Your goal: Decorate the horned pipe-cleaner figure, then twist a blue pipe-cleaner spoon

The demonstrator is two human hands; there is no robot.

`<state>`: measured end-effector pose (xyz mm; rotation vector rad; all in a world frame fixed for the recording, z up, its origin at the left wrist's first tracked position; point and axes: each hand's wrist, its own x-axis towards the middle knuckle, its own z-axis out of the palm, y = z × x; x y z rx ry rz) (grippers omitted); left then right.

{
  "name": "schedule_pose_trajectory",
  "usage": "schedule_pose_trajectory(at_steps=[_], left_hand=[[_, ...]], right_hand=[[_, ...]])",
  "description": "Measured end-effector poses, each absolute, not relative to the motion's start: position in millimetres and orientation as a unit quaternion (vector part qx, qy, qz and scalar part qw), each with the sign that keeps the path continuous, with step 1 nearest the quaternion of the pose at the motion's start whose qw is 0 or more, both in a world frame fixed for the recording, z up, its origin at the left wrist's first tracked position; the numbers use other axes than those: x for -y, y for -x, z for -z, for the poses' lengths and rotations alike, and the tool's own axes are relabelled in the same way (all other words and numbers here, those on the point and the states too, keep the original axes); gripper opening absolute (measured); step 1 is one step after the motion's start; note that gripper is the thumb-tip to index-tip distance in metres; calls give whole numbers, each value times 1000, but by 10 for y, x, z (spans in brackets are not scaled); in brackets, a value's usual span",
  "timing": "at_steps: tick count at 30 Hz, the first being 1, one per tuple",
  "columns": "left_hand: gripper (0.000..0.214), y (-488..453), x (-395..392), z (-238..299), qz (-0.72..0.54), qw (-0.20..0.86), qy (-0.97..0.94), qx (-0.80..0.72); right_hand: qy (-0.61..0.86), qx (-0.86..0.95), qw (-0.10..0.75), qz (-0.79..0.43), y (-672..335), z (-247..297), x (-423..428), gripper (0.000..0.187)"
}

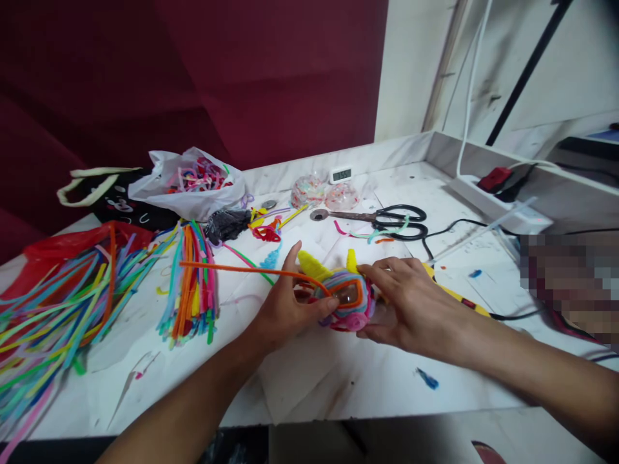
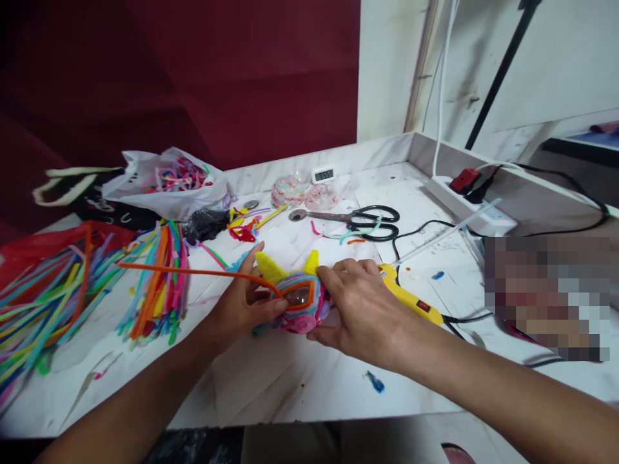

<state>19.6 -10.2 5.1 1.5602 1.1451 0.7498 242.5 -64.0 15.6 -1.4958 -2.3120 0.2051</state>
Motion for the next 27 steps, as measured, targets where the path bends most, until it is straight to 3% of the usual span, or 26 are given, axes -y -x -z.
schedule_pose_trajectory(at_steps=[7,15,27], left_hand=[[118,-223,123,-81,-342,531,-619,-467],[119,-346,20,-168,-431,564,-577,-405],[119,-744,-508,-40,-444,552,-615,-345]], right_hand=[[540,806,216,-111,-2408,-126,622,56],[525,805,269,-63,-2497,-256,505,58],[592,770,234,-37,-2762,-206,111,68]])
